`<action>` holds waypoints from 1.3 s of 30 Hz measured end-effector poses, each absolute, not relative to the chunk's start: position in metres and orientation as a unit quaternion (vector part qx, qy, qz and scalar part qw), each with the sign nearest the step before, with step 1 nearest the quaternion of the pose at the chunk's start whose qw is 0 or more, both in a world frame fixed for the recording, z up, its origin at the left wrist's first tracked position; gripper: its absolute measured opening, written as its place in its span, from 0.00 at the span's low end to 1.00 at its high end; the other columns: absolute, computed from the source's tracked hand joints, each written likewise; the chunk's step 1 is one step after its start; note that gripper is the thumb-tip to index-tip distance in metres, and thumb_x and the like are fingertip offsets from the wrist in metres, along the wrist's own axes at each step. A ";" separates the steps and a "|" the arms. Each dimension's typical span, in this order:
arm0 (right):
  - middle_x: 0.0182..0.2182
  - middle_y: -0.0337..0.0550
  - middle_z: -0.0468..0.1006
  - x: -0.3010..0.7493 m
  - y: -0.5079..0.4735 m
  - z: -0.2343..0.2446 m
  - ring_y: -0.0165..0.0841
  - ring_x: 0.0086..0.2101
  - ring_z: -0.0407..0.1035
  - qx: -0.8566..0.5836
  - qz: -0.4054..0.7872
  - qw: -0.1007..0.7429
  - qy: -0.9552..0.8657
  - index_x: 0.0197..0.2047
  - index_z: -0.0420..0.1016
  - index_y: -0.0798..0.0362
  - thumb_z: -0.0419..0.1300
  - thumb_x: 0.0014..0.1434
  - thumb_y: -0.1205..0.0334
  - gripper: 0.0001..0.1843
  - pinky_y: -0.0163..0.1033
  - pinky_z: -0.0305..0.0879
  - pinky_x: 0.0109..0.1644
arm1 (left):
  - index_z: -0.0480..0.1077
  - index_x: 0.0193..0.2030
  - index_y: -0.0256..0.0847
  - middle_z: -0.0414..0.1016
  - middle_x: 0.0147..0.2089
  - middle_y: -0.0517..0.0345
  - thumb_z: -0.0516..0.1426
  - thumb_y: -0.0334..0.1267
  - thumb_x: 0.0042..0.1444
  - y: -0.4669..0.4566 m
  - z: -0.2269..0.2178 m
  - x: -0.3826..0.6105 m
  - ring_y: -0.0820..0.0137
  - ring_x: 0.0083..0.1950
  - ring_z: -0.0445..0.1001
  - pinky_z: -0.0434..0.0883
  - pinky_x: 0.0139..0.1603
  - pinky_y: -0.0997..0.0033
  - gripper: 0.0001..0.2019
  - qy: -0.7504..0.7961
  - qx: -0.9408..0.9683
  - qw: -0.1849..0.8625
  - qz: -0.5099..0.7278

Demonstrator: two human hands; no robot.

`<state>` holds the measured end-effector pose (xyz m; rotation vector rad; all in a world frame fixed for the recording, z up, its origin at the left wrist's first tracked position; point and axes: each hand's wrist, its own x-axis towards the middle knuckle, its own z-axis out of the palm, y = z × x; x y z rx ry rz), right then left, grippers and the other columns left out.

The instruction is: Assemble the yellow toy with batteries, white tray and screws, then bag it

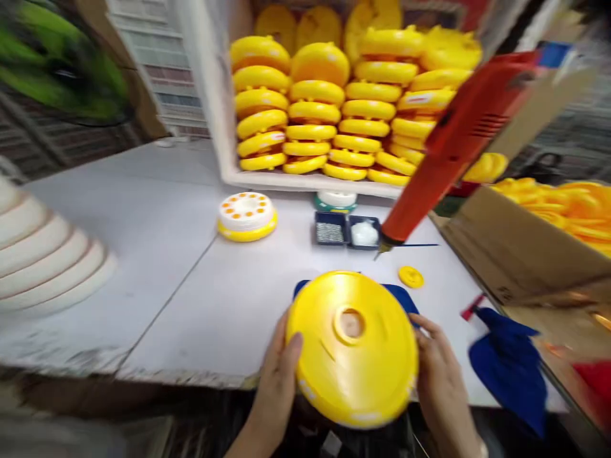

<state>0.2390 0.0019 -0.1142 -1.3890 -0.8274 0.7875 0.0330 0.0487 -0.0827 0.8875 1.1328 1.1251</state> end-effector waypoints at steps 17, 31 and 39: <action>0.31 0.41 0.71 0.387 0.091 -0.133 0.30 0.24 0.66 -0.778 0.143 0.398 -0.465 0.54 0.64 0.56 0.52 0.59 0.53 0.23 0.38 0.63 0.31 | 0.56 0.67 0.43 0.58 0.68 0.50 0.54 0.56 0.59 0.085 -0.132 0.034 0.55 0.68 0.57 0.68 0.60 0.61 0.33 0.530 0.449 0.609 0.383; 0.36 0.46 0.77 0.394 0.110 -0.135 0.37 0.32 0.69 -0.813 0.100 0.244 -0.519 0.52 0.70 0.50 0.53 0.60 0.58 0.18 0.40 0.55 0.35 | 0.64 0.60 0.37 0.76 0.45 0.51 0.59 0.56 0.54 0.087 -0.117 0.016 0.64 0.36 0.74 0.74 0.31 0.69 0.33 0.556 0.511 0.574 0.317; 0.29 0.40 0.71 0.397 0.076 -0.112 0.28 0.21 0.61 -0.750 0.198 0.394 -0.493 0.53 0.68 0.54 0.55 0.57 0.47 0.25 0.37 0.60 0.27 | 0.71 0.51 0.40 0.75 0.49 0.49 0.58 0.58 0.53 0.097 -0.131 -0.017 0.63 0.38 0.76 0.75 0.29 0.73 0.26 0.609 0.577 0.426 0.338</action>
